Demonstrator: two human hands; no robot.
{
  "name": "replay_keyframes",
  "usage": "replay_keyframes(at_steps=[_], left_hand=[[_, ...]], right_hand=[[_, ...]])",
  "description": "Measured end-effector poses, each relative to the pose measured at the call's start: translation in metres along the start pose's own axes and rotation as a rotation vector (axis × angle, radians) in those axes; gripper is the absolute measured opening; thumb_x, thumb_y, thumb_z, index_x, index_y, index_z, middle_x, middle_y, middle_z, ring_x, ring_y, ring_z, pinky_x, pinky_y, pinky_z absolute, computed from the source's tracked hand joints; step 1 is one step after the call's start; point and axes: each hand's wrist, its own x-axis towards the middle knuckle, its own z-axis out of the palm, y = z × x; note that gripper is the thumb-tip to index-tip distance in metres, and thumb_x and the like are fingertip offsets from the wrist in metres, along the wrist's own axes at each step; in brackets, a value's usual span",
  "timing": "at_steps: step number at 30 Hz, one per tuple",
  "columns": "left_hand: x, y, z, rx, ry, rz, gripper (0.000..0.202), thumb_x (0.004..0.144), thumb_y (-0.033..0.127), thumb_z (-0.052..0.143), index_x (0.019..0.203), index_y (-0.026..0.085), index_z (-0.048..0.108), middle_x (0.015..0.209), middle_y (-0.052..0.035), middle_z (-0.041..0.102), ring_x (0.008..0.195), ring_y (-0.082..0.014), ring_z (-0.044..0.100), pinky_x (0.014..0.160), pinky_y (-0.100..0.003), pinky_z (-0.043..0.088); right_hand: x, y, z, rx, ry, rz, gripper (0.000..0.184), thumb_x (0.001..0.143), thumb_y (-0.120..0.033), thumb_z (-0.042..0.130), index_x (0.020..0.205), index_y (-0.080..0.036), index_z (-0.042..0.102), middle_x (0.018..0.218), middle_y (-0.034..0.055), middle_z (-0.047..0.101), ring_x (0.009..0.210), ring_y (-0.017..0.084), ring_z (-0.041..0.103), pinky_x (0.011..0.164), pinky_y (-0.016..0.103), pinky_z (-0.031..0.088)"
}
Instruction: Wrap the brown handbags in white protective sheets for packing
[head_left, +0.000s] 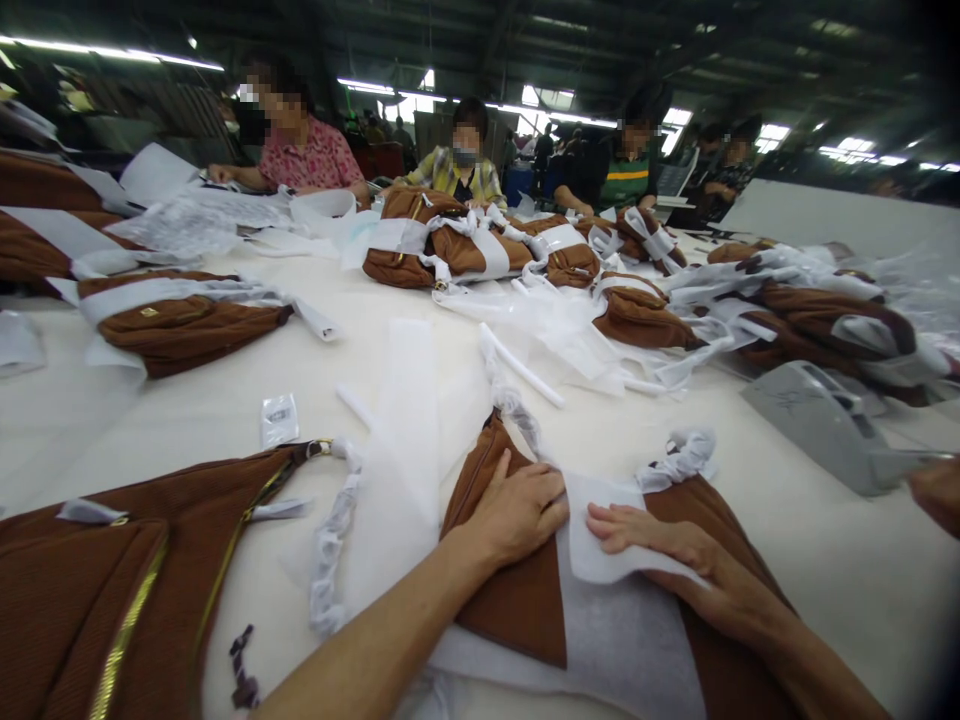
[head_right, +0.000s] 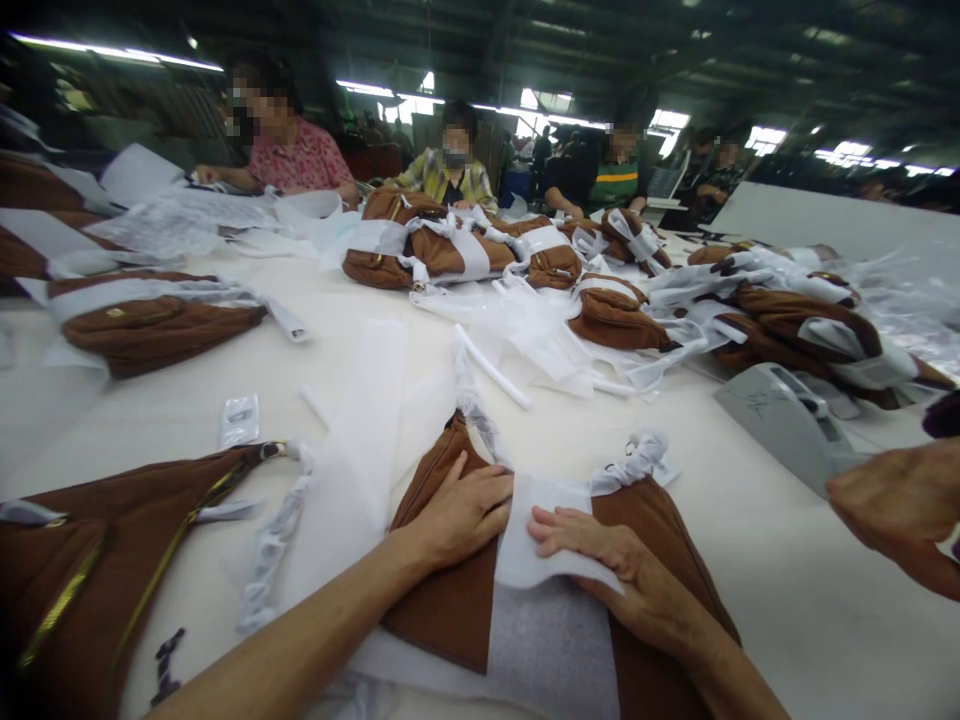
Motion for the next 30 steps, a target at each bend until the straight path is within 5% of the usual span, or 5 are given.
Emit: replay_keyframes(at_steps=[5,11,19,27,30], left_hand=[[-0.006,-0.004,0.009,0.025,0.038,-0.028,0.024,0.089,0.031,0.037,0.106,0.032,0.054,0.113,0.0036,0.056,0.12,-0.0222,0.035,0.105,-0.054,0.01],[-0.002,-0.004,0.014,0.206,0.119,-0.013,0.021,0.087,0.032,0.042,0.096,0.026,0.06,0.113,-0.0031,0.053,0.11,-0.0205,0.042,0.105,-0.051,0.013],[0.0,-0.009,0.014,0.208,-0.032,0.087,0.032,0.089,0.037,0.035,0.117,0.03,0.048,0.123,-0.0032,0.048,0.119,-0.0223,0.036,0.103,-0.057,0.013],[0.001,-0.012,0.011,0.242,0.006,0.061,0.034,0.09,0.044,0.031,0.104,0.029,0.059,0.123,-0.003,0.046,0.122,-0.0219,0.031,0.105,-0.048,0.017],[0.001,-0.015,0.013,0.217,0.019,0.06,0.036,0.089,0.047,0.031,0.105,0.032,0.059,0.122,-0.0031,0.046,0.123,-0.0221,0.031,0.105,-0.049,0.018]], right_hand=[[0.004,-0.003,0.003,-0.028,-0.004,-0.057,0.034,0.087,-0.041,0.041,0.111,-0.024,0.058,0.124,0.0085,0.051,0.119,0.023,0.041,0.104,0.045,0.026],[0.003,-0.013,0.007,-0.013,-0.007,-0.086,0.032,0.088,-0.042,0.04,0.105,-0.024,0.06,0.118,0.0074,0.056,0.114,0.021,0.047,0.103,0.043,0.028],[0.018,-0.016,0.004,0.204,0.106,-0.067,0.023,0.087,-0.031,0.045,0.102,-0.022,0.06,0.115,0.0053,0.059,0.111,0.019,0.05,0.098,0.037,0.036],[-0.031,-0.029,0.02,-0.385,-0.129,-0.162,0.038,0.081,-0.014,0.046,0.118,-0.024,0.049,0.131,0.0043,0.044,0.126,0.017,0.031,0.106,0.041,0.023],[-0.043,-0.04,0.037,-0.597,-0.086,-0.176,0.047,0.081,-0.018,0.047,0.128,-0.02,0.04,0.133,0.0068,0.04,0.126,0.018,0.029,0.106,0.039,0.024]])
